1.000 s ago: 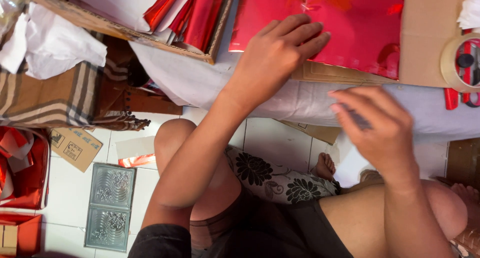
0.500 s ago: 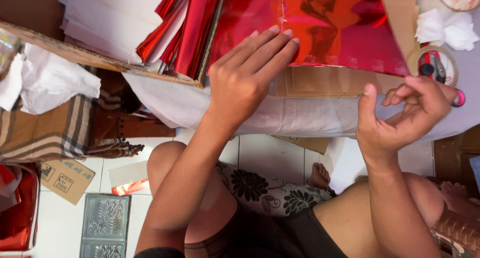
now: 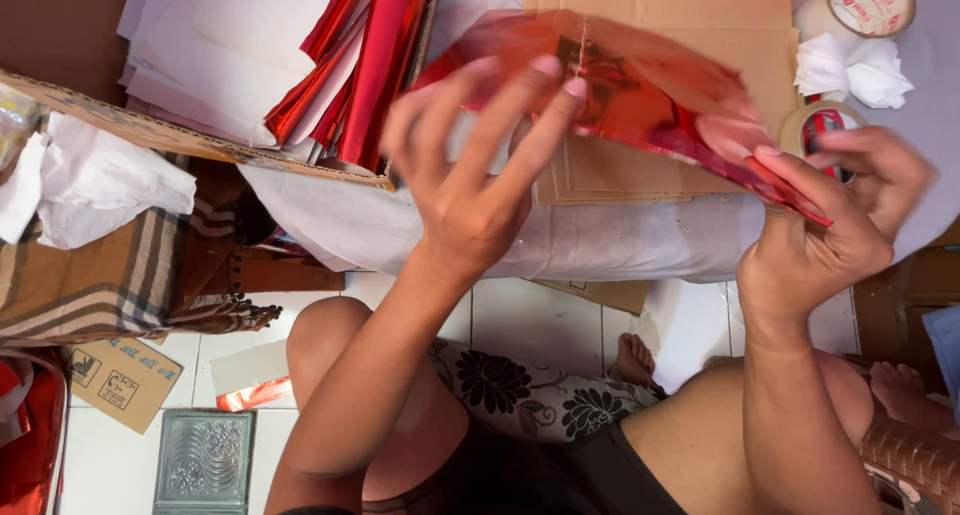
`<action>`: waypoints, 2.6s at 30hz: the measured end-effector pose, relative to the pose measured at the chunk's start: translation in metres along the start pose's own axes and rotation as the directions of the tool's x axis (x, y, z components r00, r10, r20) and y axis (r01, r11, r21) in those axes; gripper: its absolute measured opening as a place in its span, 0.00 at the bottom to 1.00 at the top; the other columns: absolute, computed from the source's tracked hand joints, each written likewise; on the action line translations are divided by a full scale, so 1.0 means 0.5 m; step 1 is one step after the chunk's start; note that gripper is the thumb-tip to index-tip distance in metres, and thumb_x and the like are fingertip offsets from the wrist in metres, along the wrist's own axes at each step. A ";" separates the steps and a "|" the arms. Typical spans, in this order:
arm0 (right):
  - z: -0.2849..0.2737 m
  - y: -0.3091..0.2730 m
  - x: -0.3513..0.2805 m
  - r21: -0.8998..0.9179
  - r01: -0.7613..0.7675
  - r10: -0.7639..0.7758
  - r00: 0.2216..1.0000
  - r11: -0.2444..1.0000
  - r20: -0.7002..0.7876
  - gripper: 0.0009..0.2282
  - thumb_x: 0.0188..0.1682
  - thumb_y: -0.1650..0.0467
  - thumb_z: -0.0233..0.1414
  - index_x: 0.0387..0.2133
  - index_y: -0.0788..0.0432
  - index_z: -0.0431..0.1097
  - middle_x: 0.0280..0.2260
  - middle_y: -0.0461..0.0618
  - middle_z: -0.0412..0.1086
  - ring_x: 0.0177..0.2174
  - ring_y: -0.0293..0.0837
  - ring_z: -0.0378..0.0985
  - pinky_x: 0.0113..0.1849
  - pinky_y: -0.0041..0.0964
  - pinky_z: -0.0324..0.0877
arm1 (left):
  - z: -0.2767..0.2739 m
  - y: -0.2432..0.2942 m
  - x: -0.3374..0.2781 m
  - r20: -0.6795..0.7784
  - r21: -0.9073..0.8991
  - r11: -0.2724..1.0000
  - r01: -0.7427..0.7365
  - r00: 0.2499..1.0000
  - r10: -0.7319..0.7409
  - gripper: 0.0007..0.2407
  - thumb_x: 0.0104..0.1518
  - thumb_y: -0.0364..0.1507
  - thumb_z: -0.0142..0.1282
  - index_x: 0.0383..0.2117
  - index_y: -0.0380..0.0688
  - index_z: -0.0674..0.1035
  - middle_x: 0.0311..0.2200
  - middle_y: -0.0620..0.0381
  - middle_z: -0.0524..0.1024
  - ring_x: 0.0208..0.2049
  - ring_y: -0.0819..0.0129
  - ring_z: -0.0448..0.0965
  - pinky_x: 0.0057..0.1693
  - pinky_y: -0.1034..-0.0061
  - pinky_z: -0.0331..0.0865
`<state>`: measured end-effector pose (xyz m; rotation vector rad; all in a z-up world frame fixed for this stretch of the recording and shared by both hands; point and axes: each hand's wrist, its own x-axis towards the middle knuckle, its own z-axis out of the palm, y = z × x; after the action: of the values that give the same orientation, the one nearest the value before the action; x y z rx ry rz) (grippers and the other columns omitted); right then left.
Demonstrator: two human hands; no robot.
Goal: The person wraps a rectangular cardboard piece with red metallic paper, cuts a strip of clear tape with scissors, and applies it to secure the paper edges. The person folds the paper over the cardboard and smooths the taped seam.
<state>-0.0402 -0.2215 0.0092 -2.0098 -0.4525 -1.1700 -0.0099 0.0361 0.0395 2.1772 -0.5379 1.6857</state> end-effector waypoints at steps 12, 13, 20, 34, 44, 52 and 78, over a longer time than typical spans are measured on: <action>-0.027 0.003 -0.009 0.101 -0.068 0.075 0.995 0.993 -0.062 0.16 0.63 0.65 0.53 0.40 0.72 0.75 0.38 0.64 0.71 0.44 0.58 0.71 0.53 0.52 0.67 | 0.039 0.092 -0.085 0.354 -0.351 0.913 0.208 0.932 -0.076 0.15 0.67 0.36 0.55 0.52 0.39 0.74 0.45 0.43 0.73 0.45 0.48 0.77 0.51 0.58 0.74; -0.041 0.029 -0.029 0.099 -0.066 0.073 0.995 0.993 -0.066 0.16 0.63 0.65 0.53 0.40 0.72 0.75 0.38 0.64 0.71 0.44 0.58 0.71 0.53 0.52 0.67 | 0.039 0.089 -0.090 0.352 -0.354 0.912 0.205 0.933 -0.073 0.15 0.67 0.36 0.55 0.52 0.39 0.74 0.45 0.43 0.73 0.45 0.48 0.77 0.51 0.58 0.74; -0.094 0.084 -0.042 0.689 -0.399 0.683 0.705 0.605 -0.192 0.07 0.62 0.65 0.55 0.36 0.51 0.66 0.20 0.47 0.62 0.20 0.46 0.66 0.28 0.42 0.68 | 0.046 0.061 -0.063 0.586 -0.593 0.248 0.766 0.623 -0.519 0.34 0.62 0.37 0.64 0.69 0.52 0.52 0.72 0.40 0.51 0.73 0.48 0.58 0.70 0.61 0.68; -0.053 0.049 0.019 0.439 -0.594 0.653 0.757 0.674 0.022 0.23 0.58 0.68 0.57 0.66 0.56 0.61 0.48 0.46 0.72 0.25 0.32 0.62 0.25 0.31 0.71 | 0.069 0.001 -0.078 0.816 -0.563 -0.492 0.664 0.352 -0.459 0.10 0.64 0.26 0.57 0.50 0.43 0.77 0.39 0.59 0.81 0.41 0.69 0.81 0.43 0.71 0.79; -0.055 0.112 0.017 0.604 -0.693 0.842 0.535 0.393 0.065 0.16 0.52 0.64 0.62 0.51 0.54 0.71 0.45 0.45 0.79 0.35 0.33 0.79 0.25 0.23 0.69 | 0.041 -0.010 -0.046 0.923 -0.338 -0.530 0.777 0.163 -0.350 0.08 0.61 0.37 0.54 0.39 0.48 0.79 0.33 0.61 0.80 0.31 0.74 0.81 0.30 0.68 0.82; -0.036 0.064 0.033 0.664 -0.706 0.853 0.482 0.244 0.199 0.18 0.50 0.67 0.60 0.53 0.55 0.71 0.54 0.48 0.77 0.54 0.40 0.82 0.58 0.33 0.82 | 0.036 -0.006 -0.046 0.941 -0.304 -0.474 0.826 0.182 -0.286 0.12 0.61 0.38 0.53 0.41 0.45 0.79 0.38 0.55 0.82 0.35 0.65 0.84 0.27 0.69 0.83; -0.015 0.051 0.005 0.488 -0.857 0.731 0.439 0.166 0.522 0.16 0.51 0.76 0.47 0.53 0.62 0.69 0.48 0.48 0.74 0.47 0.40 0.76 0.41 0.42 0.81 | 0.060 0.071 -0.040 0.817 -0.381 -0.719 0.581 -0.153 -0.556 0.18 0.51 0.30 0.62 0.50 0.46 0.78 0.39 0.61 0.82 0.34 0.70 0.82 0.31 0.75 0.77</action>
<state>-0.0273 -0.2442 0.0026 -1.2499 0.1545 -0.0388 -0.0064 -0.0072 0.0138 0.7159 0.3971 -0.0303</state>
